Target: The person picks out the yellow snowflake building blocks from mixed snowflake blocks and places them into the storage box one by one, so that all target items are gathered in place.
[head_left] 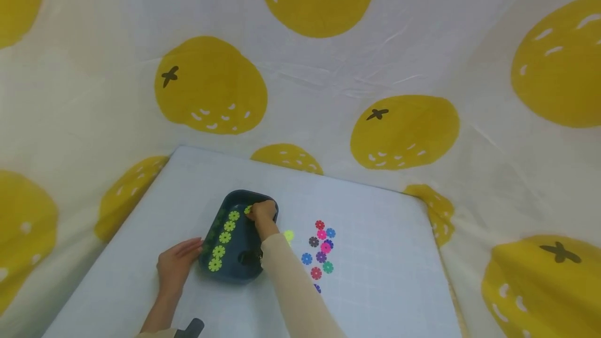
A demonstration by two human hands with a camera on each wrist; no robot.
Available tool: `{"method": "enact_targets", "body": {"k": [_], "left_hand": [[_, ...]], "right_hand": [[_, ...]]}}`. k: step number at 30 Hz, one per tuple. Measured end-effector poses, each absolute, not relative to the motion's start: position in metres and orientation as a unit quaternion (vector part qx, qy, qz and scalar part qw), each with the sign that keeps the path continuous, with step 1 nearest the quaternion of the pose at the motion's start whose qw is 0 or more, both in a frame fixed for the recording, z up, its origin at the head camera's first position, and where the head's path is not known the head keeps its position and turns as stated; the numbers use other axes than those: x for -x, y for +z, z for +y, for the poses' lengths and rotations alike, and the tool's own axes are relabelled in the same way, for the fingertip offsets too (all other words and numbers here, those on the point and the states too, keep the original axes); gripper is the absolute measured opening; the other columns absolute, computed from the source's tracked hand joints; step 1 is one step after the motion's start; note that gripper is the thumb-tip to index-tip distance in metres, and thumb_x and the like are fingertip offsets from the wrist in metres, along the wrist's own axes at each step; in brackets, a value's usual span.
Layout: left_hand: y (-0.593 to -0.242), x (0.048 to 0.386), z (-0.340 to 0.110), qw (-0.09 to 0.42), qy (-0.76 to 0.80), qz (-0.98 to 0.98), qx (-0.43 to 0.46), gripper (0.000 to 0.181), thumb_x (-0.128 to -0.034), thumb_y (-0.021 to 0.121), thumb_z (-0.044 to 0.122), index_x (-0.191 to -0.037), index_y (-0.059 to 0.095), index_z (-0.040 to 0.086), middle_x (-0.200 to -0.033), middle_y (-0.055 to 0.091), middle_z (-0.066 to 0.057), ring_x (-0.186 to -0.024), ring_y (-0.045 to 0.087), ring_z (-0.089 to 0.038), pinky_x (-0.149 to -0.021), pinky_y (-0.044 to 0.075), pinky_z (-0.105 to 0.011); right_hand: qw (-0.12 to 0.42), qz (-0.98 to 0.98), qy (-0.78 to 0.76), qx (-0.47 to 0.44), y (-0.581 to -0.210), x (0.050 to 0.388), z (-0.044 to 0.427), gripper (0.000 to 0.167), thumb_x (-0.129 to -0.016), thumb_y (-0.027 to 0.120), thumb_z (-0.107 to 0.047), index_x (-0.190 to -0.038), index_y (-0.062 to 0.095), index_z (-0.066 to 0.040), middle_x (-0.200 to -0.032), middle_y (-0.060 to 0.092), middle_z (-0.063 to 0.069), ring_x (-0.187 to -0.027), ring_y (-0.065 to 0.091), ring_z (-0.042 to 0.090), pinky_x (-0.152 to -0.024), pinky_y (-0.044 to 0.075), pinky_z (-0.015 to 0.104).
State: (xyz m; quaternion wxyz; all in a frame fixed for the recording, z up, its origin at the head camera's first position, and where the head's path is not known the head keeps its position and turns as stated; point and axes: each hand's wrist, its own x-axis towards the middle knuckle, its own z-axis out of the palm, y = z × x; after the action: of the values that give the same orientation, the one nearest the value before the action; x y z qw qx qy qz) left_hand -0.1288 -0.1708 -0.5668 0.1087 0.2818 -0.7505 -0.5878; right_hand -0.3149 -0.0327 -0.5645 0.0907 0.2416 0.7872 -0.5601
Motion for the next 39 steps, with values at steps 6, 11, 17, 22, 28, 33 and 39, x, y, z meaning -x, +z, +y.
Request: {"method": "enact_targets", "body": {"k": [6, 11, 17, 22, 28, 33, 39], "left_hand": [[-0.568, 0.129, -0.170, 0.110, -0.590, -0.749, -0.279, 0.030, -0.0912, 0.070, 0.006, -0.120, 0.068, 0.000, -0.122, 0.069, -0.018, -0.079, 0.050, 0.027, -0.072, 0.045, 0.002], [-0.569, 0.129, -0.170, 0.112, -0.594, -0.748, -0.275, 0.030, -0.0913, 0.070, 0.007, -0.120, 0.068, 0.000, -0.122, 0.069, -0.018, -0.080, 0.051, 0.027, -0.073, 0.046, 0.002], [-0.570, 0.130, -0.169, 0.116, -0.591, -0.752, -0.268, 0.030, -0.0905, 0.071, 0.006, -0.119, 0.068, 0.000, -0.121, 0.069, -0.018, -0.080, 0.051, 0.027, -0.073, 0.046, 0.001], [-0.568, 0.130, -0.170, 0.117, -0.581, -0.759, -0.270, 0.029, -0.0901, 0.071, 0.006, -0.119, 0.069, 0.001, -0.120, 0.070, -0.017, -0.079, 0.050, 0.027, -0.072, 0.045, 0.002], [-0.566, 0.130, -0.168, 0.110, -0.569, -0.765, -0.282, 0.029, -0.0902, 0.072, 0.010, -0.118, 0.069, 0.004, -0.119, 0.071, -0.015, -0.077, 0.047, 0.029, -0.070, 0.042, 0.004], [-0.567, 0.130, -0.168, 0.118, -0.561, -0.770, -0.279, 0.028, -0.0895, 0.073, 0.009, -0.117, 0.070, 0.003, -0.117, 0.071, -0.015, -0.076, 0.047, 0.029, -0.070, 0.040, 0.005], [-0.568, 0.131, -0.170, 0.122, -0.554, -0.775, -0.279, 0.028, -0.0887, 0.074, 0.008, -0.116, 0.070, 0.003, -0.117, 0.071, -0.016, -0.076, 0.045, 0.030, -0.069, 0.039, 0.006]], "right_hand": [[0.073, 0.795, -0.551, -0.245, -0.558, 0.313, -0.031, 0.050, -0.086, 0.067, 0.001, -0.132, 0.053, 0.012, -0.124, 0.062, 0.027, -0.082, 0.068, 0.025, -0.063, 0.061, 0.032], [0.067, 0.798, -0.547, -0.242, -0.552, 0.312, -0.029, 0.040, -0.087, 0.061, -0.001, -0.125, 0.058, 0.012, -0.110, 0.067, 0.023, -0.075, 0.067, 0.024, -0.056, 0.060, 0.030], [0.070, 0.810, -0.532, -0.236, -0.547, 0.312, -0.024, 0.033, -0.087, 0.059, -0.002, -0.117, 0.062, 0.011, -0.097, 0.069, 0.019, -0.071, 0.067, 0.025, -0.053, 0.057, 0.029], [0.064, 0.812, -0.530, -0.236, -0.542, 0.316, -0.021, 0.030, -0.085, 0.061, -0.001, -0.113, 0.062, 0.010, -0.095, 0.070, 0.019, -0.073, 0.065, 0.024, -0.056, 0.059, 0.032], [0.082, 0.765, -0.597, -0.229, -0.532, 0.319, -0.010, 0.018, -0.088, 0.065, -0.002, -0.102, 0.067, 0.008, -0.076, 0.074, 0.017, -0.063, 0.073, 0.023, -0.054, 0.060, 0.030], [0.087, 0.725, -0.665, -0.157, -0.520, 0.320, 0.015, 0.020, -0.090, 0.066, -0.005, -0.102, 0.068, 0.011, -0.080, 0.075, 0.021, -0.060, 0.072, 0.019, -0.052, 0.059, 0.024], [0.051, 0.775, -0.620, -0.110, -0.521, 0.323, 0.064, 0.020, -0.091, 0.067, -0.009, -0.102, 0.071, 0.008, -0.084, 0.075, 0.019, -0.067, 0.074, 0.019, -0.064, 0.062, 0.027]]}}
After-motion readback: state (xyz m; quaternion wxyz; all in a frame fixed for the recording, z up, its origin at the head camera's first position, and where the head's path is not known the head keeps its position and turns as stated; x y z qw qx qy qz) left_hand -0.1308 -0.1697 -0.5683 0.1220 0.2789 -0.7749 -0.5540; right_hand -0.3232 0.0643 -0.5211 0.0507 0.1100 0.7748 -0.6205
